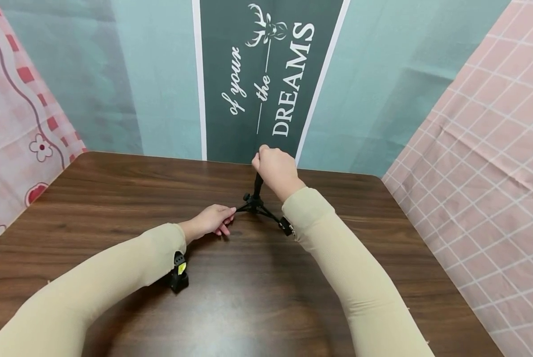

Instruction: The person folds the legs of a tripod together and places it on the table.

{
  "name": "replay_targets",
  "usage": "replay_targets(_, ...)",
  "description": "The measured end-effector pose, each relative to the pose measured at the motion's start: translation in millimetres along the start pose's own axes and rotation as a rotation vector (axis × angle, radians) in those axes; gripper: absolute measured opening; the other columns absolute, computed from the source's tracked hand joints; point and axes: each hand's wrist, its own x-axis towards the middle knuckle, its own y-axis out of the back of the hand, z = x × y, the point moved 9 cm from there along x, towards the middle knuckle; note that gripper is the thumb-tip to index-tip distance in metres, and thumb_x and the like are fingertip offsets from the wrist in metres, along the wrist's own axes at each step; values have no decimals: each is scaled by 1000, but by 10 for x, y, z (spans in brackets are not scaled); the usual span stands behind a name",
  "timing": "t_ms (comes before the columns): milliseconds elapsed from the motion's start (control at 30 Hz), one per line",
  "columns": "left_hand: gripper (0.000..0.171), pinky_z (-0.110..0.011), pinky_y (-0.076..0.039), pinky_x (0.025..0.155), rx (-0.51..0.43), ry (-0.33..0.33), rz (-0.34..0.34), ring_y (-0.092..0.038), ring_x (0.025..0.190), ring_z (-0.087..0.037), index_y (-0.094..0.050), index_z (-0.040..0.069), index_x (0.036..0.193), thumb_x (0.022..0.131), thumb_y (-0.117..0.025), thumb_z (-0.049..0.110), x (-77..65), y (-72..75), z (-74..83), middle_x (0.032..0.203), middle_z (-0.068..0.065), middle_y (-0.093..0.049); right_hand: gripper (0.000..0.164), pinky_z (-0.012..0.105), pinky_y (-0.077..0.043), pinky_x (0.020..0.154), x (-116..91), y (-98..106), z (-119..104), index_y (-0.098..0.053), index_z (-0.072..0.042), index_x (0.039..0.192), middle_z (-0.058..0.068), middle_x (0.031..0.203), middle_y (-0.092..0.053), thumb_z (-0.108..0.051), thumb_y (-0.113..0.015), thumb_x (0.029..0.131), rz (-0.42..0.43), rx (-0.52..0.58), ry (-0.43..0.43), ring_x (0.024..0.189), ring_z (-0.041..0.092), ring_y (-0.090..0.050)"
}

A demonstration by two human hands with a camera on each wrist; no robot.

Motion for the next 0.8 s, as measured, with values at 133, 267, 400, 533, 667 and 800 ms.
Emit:
replay_targets(133,38,-27,-47,51,-4,-15,-4,-62,58,-14,-49,2,81,102,-38,31,17,20,1,72,-5,-46,27,33,-42,48,20,21,0,-48,-7,76,6,58,-48,-20,-37,97,7,-6,-6,48,21,-49)
replay_targets(267,38,-26,-47,51,-17,-20,-5,-62,58,-14,-48,1,81,102,-37,31,-1,39,14,71,-4,-46,27,33,-43,47,31,31,-26,-49,-7,78,6,58,-49,-21,-38,97,3,-12,-1,48,20,-49)
replay_targets(400,38,-26,-47,51,-23,-15,-10,-62,58,-13,-49,1,81,102,-38,31,-9,35,11,70,-4,-45,27,33,-43,47,21,31,-30,-49,-7,77,5,58,-49,-21,-38,97,10,-14,9,48,20,-49)
replay_targets(533,39,-26,-46,51,-25,-10,-10,-61,57,-13,-48,1,80,102,-39,33,1,28,23,71,-4,-45,27,33,-43,47,14,40,-11,-49,-7,77,6,57,-49,-21,-38,97,21,-14,8,47,20,-49)
replay_targets(667,40,-26,-47,50,-16,1,3,-62,55,-14,-52,-1,83,100,-42,33,8,33,42,72,-6,-48,27,34,-43,47,20,39,-4,-49,-7,78,6,58,-49,-21,-38,97,19,-23,4,47,21,-50)
replay_targets(800,39,-26,-49,50,4,34,-21,-64,57,-15,-56,-4,90,101,-42,31,0,10,40,74,-8,-51,27,33,-43,46,17,-3,-22,-50,-7,79,6,58,-49,-22,-37,98,-6,-37,6,47,20,-50)
